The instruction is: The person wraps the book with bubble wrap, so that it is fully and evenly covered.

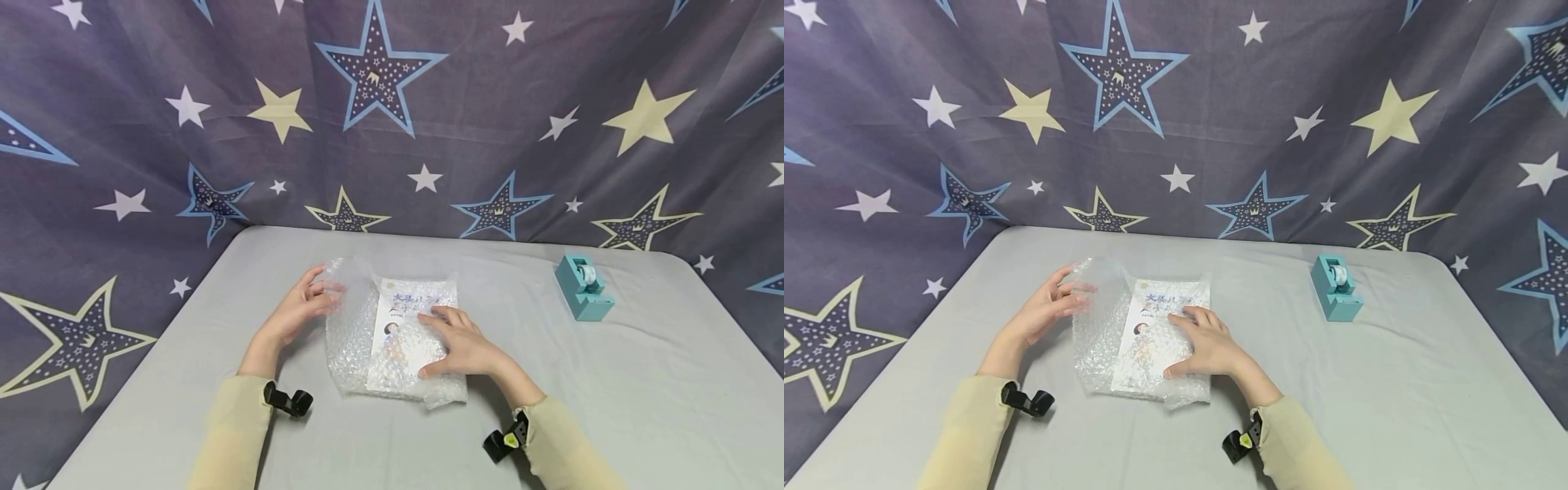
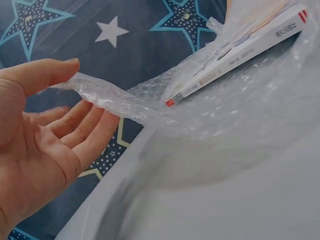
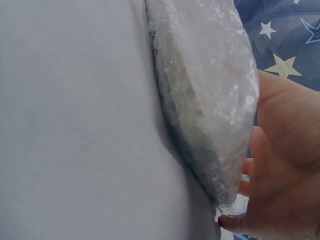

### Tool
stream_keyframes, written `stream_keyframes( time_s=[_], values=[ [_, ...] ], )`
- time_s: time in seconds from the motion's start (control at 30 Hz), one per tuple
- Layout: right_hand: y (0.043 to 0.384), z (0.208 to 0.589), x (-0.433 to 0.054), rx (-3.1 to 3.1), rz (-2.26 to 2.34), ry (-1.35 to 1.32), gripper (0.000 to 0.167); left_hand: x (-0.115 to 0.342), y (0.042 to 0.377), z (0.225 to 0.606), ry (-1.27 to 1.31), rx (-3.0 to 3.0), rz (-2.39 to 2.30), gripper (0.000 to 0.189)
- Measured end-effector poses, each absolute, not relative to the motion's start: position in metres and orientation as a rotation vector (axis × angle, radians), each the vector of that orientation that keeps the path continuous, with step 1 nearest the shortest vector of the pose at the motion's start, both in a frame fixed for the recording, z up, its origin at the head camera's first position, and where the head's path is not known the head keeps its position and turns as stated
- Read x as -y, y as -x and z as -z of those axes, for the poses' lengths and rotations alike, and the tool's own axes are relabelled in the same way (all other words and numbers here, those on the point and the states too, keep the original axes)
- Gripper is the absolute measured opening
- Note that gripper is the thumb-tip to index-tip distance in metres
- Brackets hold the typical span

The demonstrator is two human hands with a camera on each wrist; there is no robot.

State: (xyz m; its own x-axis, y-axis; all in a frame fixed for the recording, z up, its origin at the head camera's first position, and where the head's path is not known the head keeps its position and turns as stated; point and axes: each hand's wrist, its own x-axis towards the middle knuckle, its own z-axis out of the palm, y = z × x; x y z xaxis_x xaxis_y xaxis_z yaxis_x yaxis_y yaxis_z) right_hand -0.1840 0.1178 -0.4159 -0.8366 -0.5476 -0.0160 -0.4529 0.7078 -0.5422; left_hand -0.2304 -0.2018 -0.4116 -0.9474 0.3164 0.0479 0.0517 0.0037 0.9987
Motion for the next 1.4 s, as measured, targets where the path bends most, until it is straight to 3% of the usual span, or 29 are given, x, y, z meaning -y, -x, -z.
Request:
stream_keyframes(
  time_s=[0.17,0.5,0.8,1.4],
  values=[
    [0.183,0.418,-0.118,-2.735,0.799,0.804,0.095,0.195,0.228,0.412,-0.481,-2.165,-1.895,0.056],
    [0.185,0.417,-0.119,-2.738,0.804,0.807,0.095,0.178,0.226,0.404,-0.545,-2.277,-1.699,0.053],
    [0.185,0.417,-0.119,-2.748,0.787,0.805,0.095,0.153,0.219,0.395,-0.638,-2.487,-1.565,0.008],
    [0.186,0.417,-0.119,-2.744,0.788,0.800,0.094,0.102,0.199,0.387,-0.564,-2.617,-1.688,0.004]
  ],
)
